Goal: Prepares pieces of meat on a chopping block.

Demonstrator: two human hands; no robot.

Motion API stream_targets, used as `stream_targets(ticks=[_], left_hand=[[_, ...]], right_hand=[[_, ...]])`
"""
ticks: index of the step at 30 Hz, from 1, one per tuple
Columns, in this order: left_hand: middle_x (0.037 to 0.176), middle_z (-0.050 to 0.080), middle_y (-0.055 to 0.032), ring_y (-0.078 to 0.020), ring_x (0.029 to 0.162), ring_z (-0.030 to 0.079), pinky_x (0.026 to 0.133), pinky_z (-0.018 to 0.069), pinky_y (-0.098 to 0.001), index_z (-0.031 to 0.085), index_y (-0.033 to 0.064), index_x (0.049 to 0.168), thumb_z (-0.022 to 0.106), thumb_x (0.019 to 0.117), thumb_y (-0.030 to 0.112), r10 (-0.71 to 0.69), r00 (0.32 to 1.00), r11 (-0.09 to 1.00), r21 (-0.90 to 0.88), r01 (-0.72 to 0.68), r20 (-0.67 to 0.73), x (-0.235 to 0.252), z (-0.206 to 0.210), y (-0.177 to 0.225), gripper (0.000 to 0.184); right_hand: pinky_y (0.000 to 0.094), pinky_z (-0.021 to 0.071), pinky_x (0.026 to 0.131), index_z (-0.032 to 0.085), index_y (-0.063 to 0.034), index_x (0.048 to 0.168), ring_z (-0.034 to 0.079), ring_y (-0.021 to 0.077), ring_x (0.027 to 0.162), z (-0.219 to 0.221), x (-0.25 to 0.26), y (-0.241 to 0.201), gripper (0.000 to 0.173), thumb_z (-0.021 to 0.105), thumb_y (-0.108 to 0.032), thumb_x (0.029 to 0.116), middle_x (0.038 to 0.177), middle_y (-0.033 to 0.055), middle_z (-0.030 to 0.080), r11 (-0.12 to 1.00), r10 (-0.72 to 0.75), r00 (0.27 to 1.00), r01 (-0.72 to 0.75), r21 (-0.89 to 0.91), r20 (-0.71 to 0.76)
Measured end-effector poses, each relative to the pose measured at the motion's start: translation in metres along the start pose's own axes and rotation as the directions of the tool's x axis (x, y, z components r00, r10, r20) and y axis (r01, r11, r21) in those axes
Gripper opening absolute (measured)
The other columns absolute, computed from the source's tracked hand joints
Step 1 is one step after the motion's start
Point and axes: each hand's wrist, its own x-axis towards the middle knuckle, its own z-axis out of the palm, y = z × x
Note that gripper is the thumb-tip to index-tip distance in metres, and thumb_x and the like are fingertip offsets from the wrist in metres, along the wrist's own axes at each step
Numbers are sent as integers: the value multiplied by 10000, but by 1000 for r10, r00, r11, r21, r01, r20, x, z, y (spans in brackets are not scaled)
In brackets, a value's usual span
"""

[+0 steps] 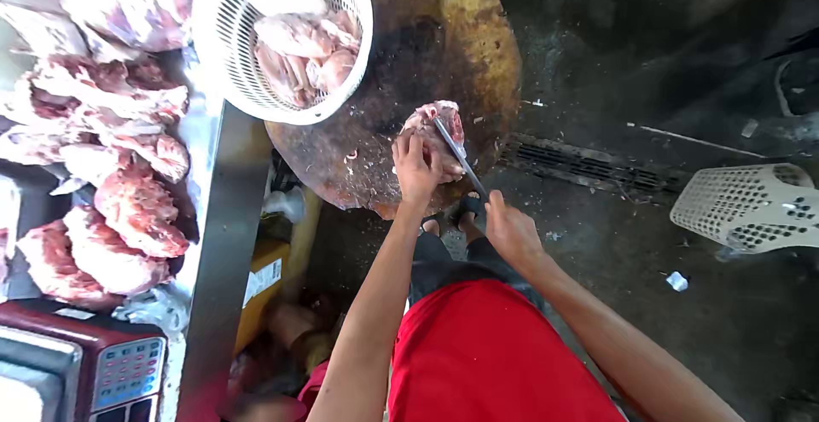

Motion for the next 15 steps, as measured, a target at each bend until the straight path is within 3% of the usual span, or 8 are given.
stream_targets(ticks=[4, 7, 12, 15], left_hand=[[1369, 584, -173, -382, 1297, 529, 1053, 463, -543, 668, 60, 999, 634, 892, 218, 68, 998, 996, 54, -67, -3, -6, 3, 4, 194], [1365, 584, -182, -403, 1275, 530, 1035, 456, -559, 674, 62, 1032, 633, 888, 249, 72, 996, 996, 52, -75, 44, -8, 4, 6, 239], [1194, 654, -189, -397, 1175, 589, 1022, 464, -530, 708, 50, 987, 684, 829, 263, 36, 999, 998, 47, -34, -41, 9, 11, 7, 266], [1273, 604, -205, -424, 1222, 544, 1031, 446, -573, 683, 57, 1065, 698, 853, 255, 32, 999, 997, 67, -33, 17, 3, 4, 12, 290]], right_hand=[[561, 574, 750, 442, -64, 1477, 729, 410, 890, -7, -24, 0, 417, 354, -242, 1110, 978, 208, 714, 999, 29, 999, -30, 35, 18], [547, 570, 808, 362, -94, 1546, 722, 402, 953, -20, -14, -17, 452, 340, -233, 1117, 1011, 204, 712, 997, 65, 993, -68, 28, 96], [520, 563, 868, 346, -84, 1519, 716, 376, 1018, -39, 9, -34, 430, 311, -267, 1131, 1040, 192, 705, 996, 79, 980, -72, -44, 181], [524, 562, 868, 390, -56, 1463, 712, 380, 1013, -44, 20, -26, 423, 316, -314, 1135, 1020, 202, 698, 999, 52, 978, -48, -26, 202]])
